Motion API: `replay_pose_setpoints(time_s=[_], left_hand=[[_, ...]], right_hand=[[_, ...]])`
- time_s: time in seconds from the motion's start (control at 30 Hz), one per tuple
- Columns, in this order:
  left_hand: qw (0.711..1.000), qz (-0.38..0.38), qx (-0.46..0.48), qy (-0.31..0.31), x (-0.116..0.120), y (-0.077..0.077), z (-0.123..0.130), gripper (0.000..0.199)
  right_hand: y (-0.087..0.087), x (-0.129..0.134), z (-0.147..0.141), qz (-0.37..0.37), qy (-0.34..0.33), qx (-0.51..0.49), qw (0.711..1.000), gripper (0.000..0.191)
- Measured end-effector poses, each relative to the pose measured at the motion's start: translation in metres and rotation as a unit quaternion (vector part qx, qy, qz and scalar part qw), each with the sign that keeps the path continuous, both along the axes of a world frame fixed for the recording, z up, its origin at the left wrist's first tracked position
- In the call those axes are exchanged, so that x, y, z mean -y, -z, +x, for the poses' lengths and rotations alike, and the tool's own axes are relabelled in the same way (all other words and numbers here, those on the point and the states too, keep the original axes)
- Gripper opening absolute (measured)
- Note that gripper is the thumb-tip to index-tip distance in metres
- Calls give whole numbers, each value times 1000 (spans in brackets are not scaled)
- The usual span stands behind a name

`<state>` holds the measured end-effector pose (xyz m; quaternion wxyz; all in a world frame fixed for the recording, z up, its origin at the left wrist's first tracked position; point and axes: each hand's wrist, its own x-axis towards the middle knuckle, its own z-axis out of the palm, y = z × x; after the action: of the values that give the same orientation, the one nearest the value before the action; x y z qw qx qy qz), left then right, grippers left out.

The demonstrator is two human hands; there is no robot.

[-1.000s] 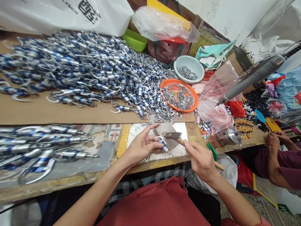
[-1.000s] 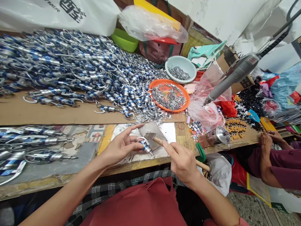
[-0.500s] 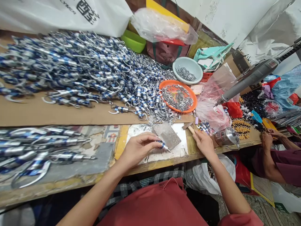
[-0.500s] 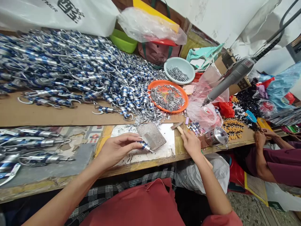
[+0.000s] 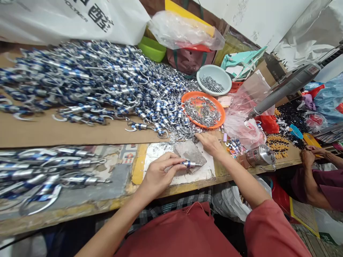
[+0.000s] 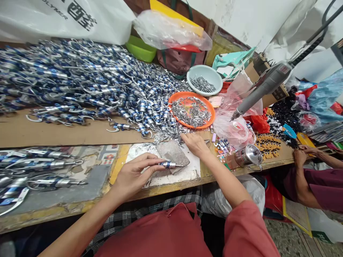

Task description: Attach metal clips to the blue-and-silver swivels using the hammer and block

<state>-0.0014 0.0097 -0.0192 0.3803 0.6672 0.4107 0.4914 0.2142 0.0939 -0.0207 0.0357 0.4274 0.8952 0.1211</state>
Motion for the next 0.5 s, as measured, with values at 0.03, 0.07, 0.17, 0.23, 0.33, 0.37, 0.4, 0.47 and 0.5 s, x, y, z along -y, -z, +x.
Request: replay_pose_setpoints(time_s=[0.03,0.07,0.17,0.23,0.33,0.37,0.4,0.47,0.5], left_hand=[[1000,-1,1,2,0,0,0,13],[1000,-4,1,6,0,1,1,13],[1000,-17,3,18,-1,1,3,12],[1000,-19,3,17,-1,1,4,12],[1000,-10,2,13,0,2,4,11],[1000,-5,3,11,1,2,4,11],[1000,-1,5,7,1,3,4,11],[1000,-1,17,-5,3,4,3,15],[999,-8,30,-10,4,5,3,21]], right_hand=[[-1,1,2,-4,-4,3,1000,31],[-2,1,4,-9,-9,6,1000,31],[-4,-2,7,-23,-17,10,1000,27],[-5,-7,7,-25,-15,6,1000,24],[-10,-12,6,-23,-6,-15,1000,21],[-12,-12,5,-23,-2,-26,999,20],[-16,-10,4,-22,1,-39,999,20],[-25,1,-1,-11,10,-72,997,19],[-29,11,-6,-8,15,-118,993,18]])
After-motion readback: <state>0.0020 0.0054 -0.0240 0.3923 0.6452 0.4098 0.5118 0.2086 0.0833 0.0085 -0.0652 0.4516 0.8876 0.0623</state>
